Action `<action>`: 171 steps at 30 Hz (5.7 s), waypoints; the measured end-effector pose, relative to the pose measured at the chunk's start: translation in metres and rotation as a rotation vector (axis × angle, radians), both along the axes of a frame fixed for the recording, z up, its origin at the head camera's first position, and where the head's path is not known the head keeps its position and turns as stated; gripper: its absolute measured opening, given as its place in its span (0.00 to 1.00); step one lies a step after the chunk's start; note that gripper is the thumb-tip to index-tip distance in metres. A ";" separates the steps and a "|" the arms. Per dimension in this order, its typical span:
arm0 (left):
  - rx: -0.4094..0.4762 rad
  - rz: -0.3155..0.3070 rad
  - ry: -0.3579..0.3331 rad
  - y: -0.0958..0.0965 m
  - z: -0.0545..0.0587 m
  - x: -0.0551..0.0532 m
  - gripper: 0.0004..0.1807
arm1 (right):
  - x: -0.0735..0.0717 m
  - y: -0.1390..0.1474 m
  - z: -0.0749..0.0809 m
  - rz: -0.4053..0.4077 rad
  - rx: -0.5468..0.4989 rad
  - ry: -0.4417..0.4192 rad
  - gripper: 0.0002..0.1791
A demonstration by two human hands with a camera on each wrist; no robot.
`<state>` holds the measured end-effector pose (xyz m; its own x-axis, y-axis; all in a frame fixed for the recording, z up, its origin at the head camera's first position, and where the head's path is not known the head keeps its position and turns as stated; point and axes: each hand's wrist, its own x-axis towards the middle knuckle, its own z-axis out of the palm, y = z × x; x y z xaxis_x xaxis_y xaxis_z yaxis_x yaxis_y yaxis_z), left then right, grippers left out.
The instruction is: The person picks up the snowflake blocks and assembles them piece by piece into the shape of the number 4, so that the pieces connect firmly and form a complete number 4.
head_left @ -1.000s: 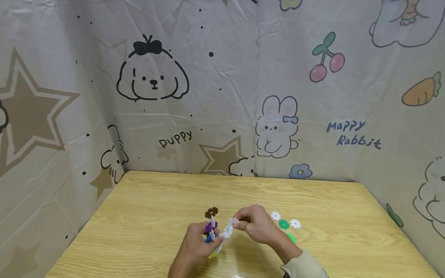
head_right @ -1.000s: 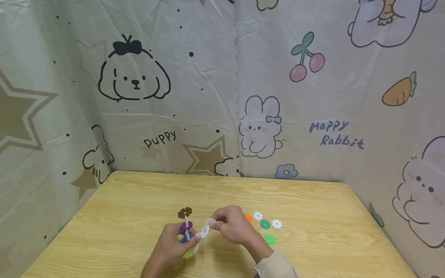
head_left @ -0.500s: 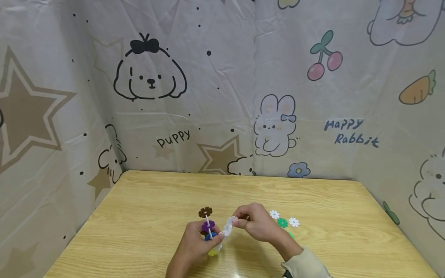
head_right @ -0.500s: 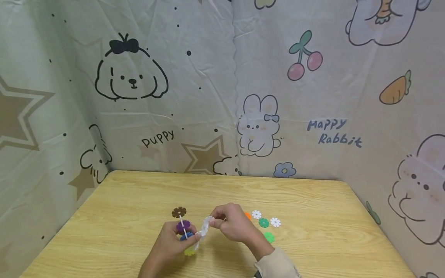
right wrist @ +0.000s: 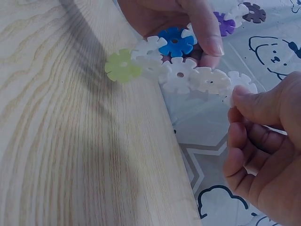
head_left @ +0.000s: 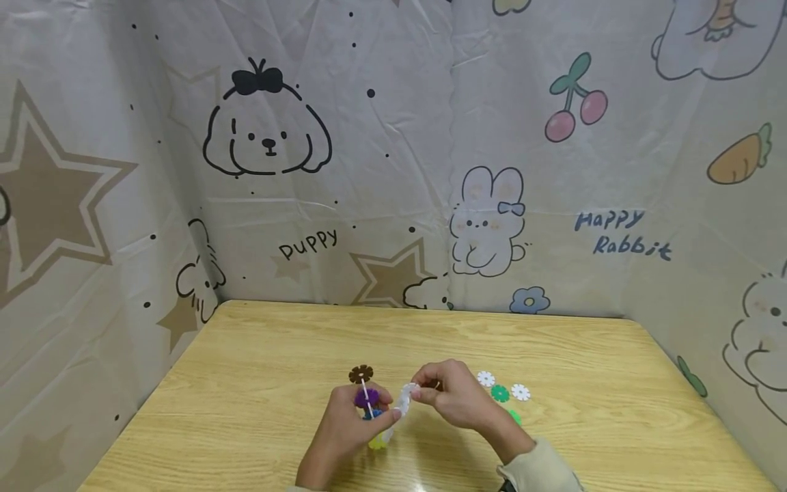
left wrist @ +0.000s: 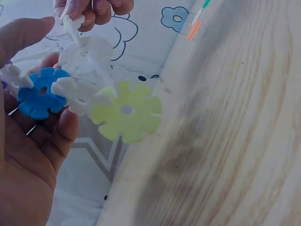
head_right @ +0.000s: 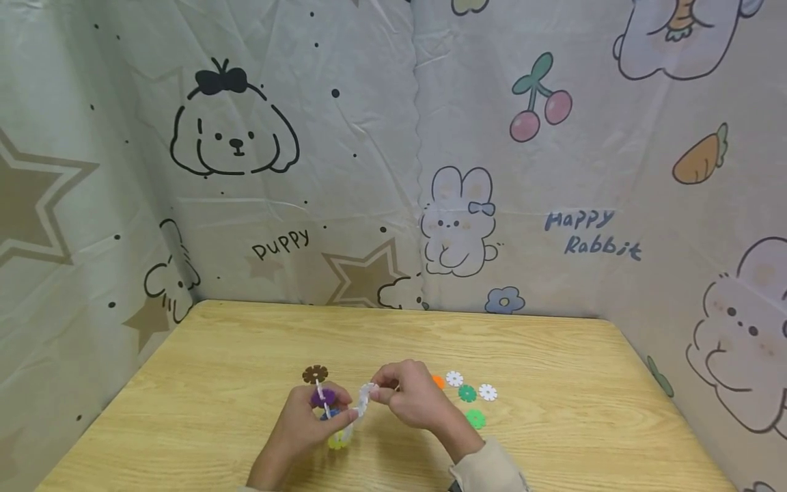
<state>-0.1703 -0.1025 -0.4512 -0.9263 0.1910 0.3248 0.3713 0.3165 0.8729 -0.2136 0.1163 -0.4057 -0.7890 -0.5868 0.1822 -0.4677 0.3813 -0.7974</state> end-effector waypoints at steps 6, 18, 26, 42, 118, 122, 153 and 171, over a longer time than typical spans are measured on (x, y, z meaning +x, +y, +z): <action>0.018 0.024 0.091 0.005 0.007 0.000 0.06 | 0.001 0.000 0.000 -0.007 0.000 0.025 0.06; 0.086 0.037 0.173 0.008 0.009 -0.004 0.05 | 0.004 -0.004 0.000 0.000 -0.017 0.041 0.05; 0.116 0.011 0.194 0.007 0.007 -0.006 0.04 | 0.005 -0.005 -0.001 0.011 -0.058 0.053 0.04; 0.071 0.021 0.167 0.008 0.008 -0.005 0.04 | 0.006 -0.002 0.000 -0.004 -0.017 0.049 0.03; 0.064 0.054 0.080 0.000 0.001 0.000 0.02 | -0.047 0.060 -0.042 -0.464 0.369 -0.076 0.10; 0.064 0.058 0.083 0.001 0.002 0.000 0.02 | -0.045 0.060 -0.041 -0.441 0.372 -0.067 0.07; 0.083 0.077 0.130 0.012 0.002 -0.003 0.03 | -0.013 0.039 -0.007 -0.375 0.104 -0.084 0.07; 0.085 0.063 0.159 0.015 0.000 -0.004 0.03 | -0.001 0.010 0.014 -0.334 -0.027 -0.139 0.06</action>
